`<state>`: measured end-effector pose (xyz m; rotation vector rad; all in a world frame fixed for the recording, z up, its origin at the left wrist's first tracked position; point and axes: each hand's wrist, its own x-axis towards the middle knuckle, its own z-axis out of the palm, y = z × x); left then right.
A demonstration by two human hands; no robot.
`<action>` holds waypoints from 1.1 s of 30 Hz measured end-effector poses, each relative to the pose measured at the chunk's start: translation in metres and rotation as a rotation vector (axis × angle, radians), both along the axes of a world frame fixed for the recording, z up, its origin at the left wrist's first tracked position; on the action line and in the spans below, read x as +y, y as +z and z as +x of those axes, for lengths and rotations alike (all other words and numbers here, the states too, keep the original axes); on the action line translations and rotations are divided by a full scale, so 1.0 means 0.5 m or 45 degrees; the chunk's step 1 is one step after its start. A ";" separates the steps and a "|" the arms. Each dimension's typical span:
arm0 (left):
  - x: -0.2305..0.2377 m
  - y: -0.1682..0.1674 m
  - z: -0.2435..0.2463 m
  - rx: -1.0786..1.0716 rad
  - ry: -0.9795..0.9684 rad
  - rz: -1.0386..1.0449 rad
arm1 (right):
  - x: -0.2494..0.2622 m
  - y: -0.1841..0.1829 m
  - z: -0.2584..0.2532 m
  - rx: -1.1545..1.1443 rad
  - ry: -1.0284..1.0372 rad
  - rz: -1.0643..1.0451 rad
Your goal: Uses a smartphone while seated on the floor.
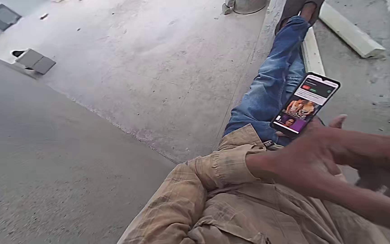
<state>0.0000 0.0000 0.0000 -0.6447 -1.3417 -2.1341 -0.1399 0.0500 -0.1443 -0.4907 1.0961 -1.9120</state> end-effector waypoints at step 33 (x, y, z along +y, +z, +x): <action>-0.184 -0.371 -0.099 -0.768 0.290 0.648 | -0.034 -0.014 -0.039 0.069 0.180 0.097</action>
